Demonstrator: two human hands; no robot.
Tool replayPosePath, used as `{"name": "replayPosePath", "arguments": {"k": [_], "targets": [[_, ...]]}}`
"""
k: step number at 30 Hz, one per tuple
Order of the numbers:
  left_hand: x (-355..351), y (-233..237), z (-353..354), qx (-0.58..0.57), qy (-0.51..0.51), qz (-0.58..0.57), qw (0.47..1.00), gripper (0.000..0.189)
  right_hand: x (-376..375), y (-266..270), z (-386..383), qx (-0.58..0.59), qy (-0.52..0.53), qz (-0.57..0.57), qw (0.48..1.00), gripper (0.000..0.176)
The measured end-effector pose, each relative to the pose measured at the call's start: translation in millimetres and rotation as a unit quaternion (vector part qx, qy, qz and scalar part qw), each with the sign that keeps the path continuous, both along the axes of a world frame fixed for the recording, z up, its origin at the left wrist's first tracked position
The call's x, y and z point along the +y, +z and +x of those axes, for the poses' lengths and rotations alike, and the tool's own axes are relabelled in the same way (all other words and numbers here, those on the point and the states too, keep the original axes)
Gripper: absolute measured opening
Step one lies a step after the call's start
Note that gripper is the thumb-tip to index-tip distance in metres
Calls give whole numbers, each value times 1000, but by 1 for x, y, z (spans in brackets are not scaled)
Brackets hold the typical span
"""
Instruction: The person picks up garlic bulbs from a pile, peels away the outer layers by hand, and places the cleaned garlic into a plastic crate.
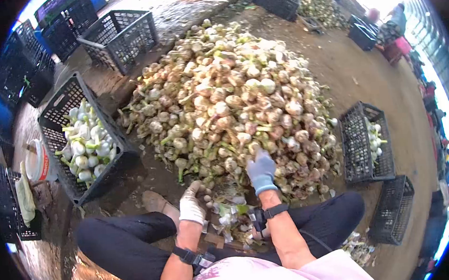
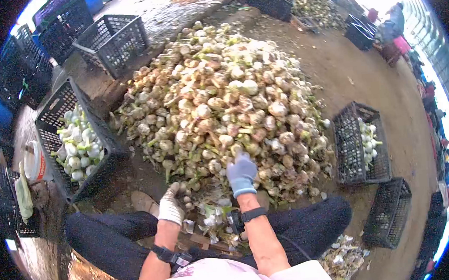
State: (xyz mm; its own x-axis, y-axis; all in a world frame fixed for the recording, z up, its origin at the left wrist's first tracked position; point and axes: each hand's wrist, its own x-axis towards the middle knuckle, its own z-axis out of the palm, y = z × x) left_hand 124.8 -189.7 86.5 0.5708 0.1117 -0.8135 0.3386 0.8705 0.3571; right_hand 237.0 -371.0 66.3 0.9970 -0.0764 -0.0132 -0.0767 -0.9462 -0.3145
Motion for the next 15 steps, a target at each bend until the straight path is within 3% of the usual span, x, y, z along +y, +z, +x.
{"name": "replayPosePath", "arguments": {"k": [3, 5, 7, 8, 9, 11, 12, 13, 15], "targets": [[11, -17, 1, 1, 21, -66, 998, 18, 16, 14, 0, -2, -23, -72, 997, 56], [13, -25, 3, 25, 32, -43, 998, 16, 22, 19, 2, -108, 16, -147, 983, 52], [13, -28, 4, 3, 33, -66, 997, 16, 24, 24, 18, -128, 101, -146, 976, 52], [12, -28, 5, -6, 27, -56, 998, 16, 27, 27, 30, -48, 124, -163, 978, 52], [11, -20, 6, -16, 13, -53, 998, 16, 29, 19, 41, -31, 138, -210, 967, 61], [10, -30, 5, -32, -2, -60, 998, 16, 29, 10, 55, -10, 145, -222, 964, 60], [9, -30, 7, -31, 3, -60, 998, 17, 30, 13, 56, -43, 142, -212, 966, 56], [7, -30, 6, -29, 7, -61, 998, 17, 29, 18, 59, 22, 115, -160, 980, 49], [6, -29, 5, -29, -5, -49, 998, 16, 17, 12, 61, -73, 162, -71, 982, 48]]}}
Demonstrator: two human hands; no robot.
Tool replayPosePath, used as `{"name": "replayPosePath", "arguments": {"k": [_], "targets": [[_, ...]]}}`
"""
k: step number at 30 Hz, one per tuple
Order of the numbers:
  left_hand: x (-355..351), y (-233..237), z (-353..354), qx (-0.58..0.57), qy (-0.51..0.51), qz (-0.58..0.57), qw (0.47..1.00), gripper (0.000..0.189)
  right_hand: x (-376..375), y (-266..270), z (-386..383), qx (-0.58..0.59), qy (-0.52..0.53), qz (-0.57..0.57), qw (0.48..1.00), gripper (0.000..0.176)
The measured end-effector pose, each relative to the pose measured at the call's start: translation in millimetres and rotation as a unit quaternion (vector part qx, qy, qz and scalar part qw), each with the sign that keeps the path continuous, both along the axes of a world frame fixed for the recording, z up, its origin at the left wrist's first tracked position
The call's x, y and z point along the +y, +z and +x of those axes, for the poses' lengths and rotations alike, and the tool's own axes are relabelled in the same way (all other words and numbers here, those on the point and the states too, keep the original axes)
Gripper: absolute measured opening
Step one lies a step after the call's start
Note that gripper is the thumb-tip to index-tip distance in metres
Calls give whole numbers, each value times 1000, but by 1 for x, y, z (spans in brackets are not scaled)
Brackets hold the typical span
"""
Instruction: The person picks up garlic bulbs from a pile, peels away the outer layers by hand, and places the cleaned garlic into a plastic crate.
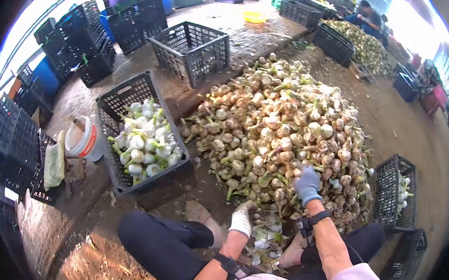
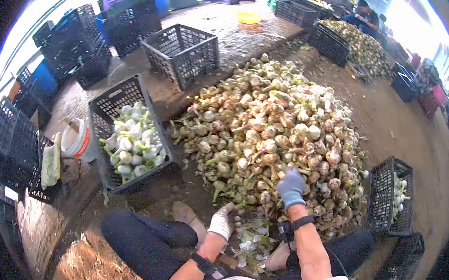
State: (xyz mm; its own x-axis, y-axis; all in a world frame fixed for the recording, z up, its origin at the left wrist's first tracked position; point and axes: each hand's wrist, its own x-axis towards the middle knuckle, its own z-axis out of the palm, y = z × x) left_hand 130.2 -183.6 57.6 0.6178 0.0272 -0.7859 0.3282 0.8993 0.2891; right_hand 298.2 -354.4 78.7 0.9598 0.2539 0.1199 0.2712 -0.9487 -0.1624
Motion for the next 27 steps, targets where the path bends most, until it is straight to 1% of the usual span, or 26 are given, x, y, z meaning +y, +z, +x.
{"name": "replayPosePath", "arguments": {"k": [1, 2, 3, 4, 5, 6, 7, 8, 9, 10, 11, 12, 13, 14, 16, 17, 18, 19, 20, 21, 22, 23, 24, 25, 26, 27], "targets": [[0, 2, 0, -7, -13, 9, 1000, 16, -2, -1, -2, 10, -51, 39, 998, 42], [-1, 6, 0, -13, -25, 20, 999, 16, 2, 21, -13, 15, -61, 109, 992, 38], [-3, 22, -3, -41, -23, 52, 998, 18, 1, 29, -24, 14, -35, 195, 980, 38], [-7, 25, -2, -64, -44, 109, 991, 18, -2, 31, -38, 13, -12, 280, 960, 39], [-8, 37, 0, -94, -88, 93, 987, 17, -3, 33, -57, 120, 1, 330, 936, 40], [-10, 48, 4, -124, -134, 76, 980, 17, -1, 34, -77, 224, 16, 375, 899, 41], [-23, 38, 7, -155, -133, 102, 974, 32, 1, 29, -101, 291, 21, 414, 862, 42], [-36, 44, 4, -287, -104, 160, 939, 29, 4, 32, -120, 357, 25, 447, 820, 42], [-39, 41, -2, -276, -123, 138, 943, 32, 3, 41, -129, 392, -2, 477, 787, 43], [-42, 37, -7, -264, -141, 115, 947, 35, -3, 45, -137, 394, 0, 477, 785, 43], [-43, 38, -6, -179, -154, 59, 970, 33, -9, 47, -144, 261, 21, 446, 856, 37], [-44, 40, -5, -93, -161, 5, 983, 31, -12, 52, -149, 122, 44, 408, 904, 32], [-49, 31, -5, -99, -141, 8, 985, 30, -18, 64, -155, 112, 92, 372, 917, 33], [-60, 36, -5, -89, -85, 66, 990, 33, -19, 82, -163, 208, 78, 397, 891, 35], [-65, 34, -3, -98, -170, 71, 978, 38, -21, 59, -171, 116, 104, 356, 921, 30], [-75, 41, 0, -106, -178, 76, 975, 37, -25, 48, -166, 116, 107, 359, 920, 30], [-71, 29, 13, -155, -273, 31, 949, 37, -29, 38, -158, 162, 19, 482, 861, 27], [-80, 16, 5, -197, -226, 109, 948, 37, -34, 30, -157, 205, -71, 590, 777, 24], [-81, 55, -7, -235, -179, 186, 937, 37, -35, 49, -155, 270, -113, 681, 671, 17], [-76, 69, -10, -233, -183, 188, 936, 37, -40, 57, -155, 282, -112, 701, 646, 17], [-72, 79, -11, -229, -224, 221, 921, 37, -44, 63, -154, 291, -111, 720, 620, 19], [-73, 83, -12, -226, -265, 252, 903, 37, -43, 68, -157, 277, -74, 723, 629, 22], [-80, 84, -6, -336, -161, 246, 895, 37, -42, 62, -157, 319, -81, 759, 562, 25], [-77, 81, -12, -249, -207, 261, 909, 35, -41, 55, -157, 310, -16, 777, 548, 27], [-72, 71, -11, -271, -210, 287, 895, 33, -42, 75, -162, 355, -22, 707, 611, 28], [-71, 45, -8, -287, -193, 331, 878, 30, -46, 35, -157, 362, -56, 737, 568, 26]]}}
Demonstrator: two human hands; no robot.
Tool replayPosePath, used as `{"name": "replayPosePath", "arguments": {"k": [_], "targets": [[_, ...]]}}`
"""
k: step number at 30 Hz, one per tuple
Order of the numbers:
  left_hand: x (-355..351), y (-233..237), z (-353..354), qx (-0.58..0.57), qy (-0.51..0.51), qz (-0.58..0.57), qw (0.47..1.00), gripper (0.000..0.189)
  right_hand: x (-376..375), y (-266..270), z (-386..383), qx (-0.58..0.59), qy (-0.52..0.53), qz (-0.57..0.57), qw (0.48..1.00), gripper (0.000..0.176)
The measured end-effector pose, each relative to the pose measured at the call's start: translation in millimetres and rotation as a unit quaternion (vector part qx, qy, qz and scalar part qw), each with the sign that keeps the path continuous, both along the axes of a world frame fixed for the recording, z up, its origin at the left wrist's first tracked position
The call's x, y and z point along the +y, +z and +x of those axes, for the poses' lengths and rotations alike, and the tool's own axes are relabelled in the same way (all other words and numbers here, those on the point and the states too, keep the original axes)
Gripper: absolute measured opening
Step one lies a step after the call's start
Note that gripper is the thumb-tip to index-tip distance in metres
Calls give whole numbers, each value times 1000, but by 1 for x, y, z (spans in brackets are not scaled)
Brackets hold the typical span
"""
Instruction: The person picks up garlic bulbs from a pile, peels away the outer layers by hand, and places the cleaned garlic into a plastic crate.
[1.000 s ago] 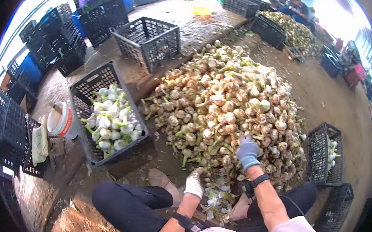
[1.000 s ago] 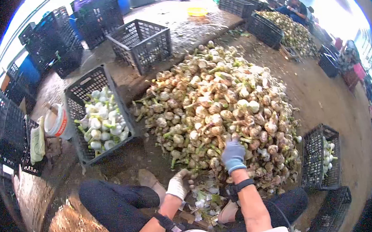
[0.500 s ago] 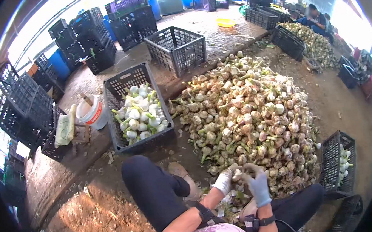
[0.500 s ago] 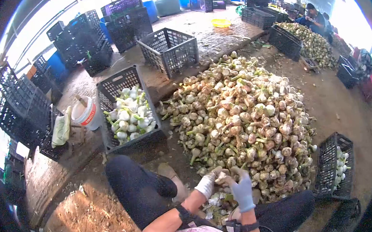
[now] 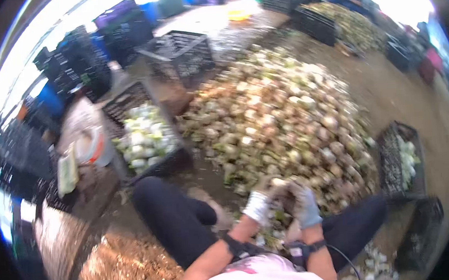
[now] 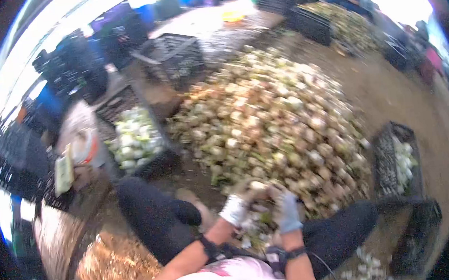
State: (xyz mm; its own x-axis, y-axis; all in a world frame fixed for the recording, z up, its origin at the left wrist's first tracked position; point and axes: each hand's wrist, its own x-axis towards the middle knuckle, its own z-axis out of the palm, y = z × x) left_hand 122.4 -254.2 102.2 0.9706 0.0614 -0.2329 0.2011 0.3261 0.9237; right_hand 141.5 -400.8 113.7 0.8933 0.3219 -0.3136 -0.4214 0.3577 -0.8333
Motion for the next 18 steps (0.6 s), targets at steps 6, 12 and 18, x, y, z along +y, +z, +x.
{"name": "replayPosePath", "arguments": {"k": [6, 12, 18], "targets": [[1, 26, -10, 39, 3, -199, 979, 44, 6, 23, -1, 95, -18, 95, 991, 20], [10, 27, -8, 57, -23, -227, 972, 47, 8, 17, 0, 94, -17, 124, 988, 19], [-1, 28, -6, 38, 7, -122, 992, 41, 12, 20, 4, 82, -36, 69, 994, 18]]}}
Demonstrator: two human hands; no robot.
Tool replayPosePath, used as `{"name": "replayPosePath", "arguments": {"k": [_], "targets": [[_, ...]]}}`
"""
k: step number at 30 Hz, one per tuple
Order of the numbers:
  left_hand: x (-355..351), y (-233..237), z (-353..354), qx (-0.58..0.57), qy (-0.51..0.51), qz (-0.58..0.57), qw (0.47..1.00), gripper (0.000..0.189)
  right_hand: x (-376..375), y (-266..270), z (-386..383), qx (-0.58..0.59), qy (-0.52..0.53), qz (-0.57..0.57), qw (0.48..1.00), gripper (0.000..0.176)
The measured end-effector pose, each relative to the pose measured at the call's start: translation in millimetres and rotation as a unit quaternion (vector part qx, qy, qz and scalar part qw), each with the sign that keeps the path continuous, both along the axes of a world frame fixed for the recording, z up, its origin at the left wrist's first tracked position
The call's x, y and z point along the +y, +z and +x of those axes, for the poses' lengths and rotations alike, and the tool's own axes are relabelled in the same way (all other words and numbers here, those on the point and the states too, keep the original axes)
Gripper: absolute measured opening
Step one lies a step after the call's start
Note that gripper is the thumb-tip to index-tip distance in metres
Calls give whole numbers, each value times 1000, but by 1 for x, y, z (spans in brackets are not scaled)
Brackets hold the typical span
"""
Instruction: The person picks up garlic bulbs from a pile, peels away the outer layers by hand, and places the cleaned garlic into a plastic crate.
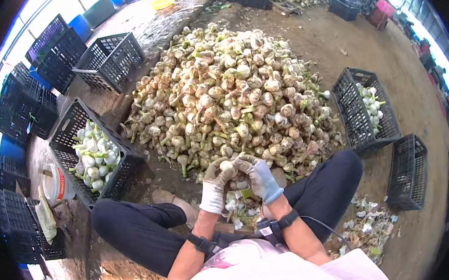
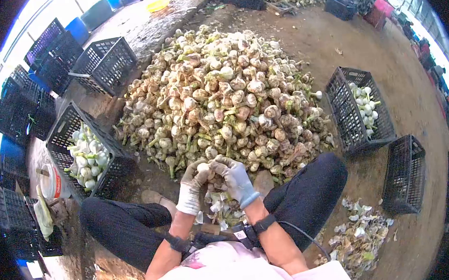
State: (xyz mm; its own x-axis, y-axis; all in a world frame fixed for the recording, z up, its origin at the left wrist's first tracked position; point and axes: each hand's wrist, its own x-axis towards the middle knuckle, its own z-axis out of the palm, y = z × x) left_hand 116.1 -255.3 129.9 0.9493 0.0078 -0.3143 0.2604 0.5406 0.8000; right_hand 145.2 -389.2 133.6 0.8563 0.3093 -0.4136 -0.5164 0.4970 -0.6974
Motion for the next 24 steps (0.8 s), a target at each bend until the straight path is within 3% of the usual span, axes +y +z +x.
{"name": "replayPosePath", "arguments": {"k": [10, 13, 18, 21, 23, 24], "targets": [[5, -7, 0, -6, -4, -99, 995, 49, -5, -4, 0, 21, 12, 48, 999, 20], [4, -5, 0, -12, -5, -72, 997, 47, -5, 2, 1, 22, 39, 47, 998, 20], [8, -6, -3, 10, -10, -175, 984, 44, -6, -11, 6, 3, 65, 13, 998, 22], [9, -8, -3, 15, -12, -177, 984, 40, -9, -6, 8, 1, 90, 10, 996, 21], [4, -7, -2, 8, -17, -142, 990, 35, -10, -6, 6, -132, 92, -152, 975, 20], [4, -5, -2, 3, -16, -100, 995, 30, -14, -1, -1, -146, 53, -101, 983, 23]]}}
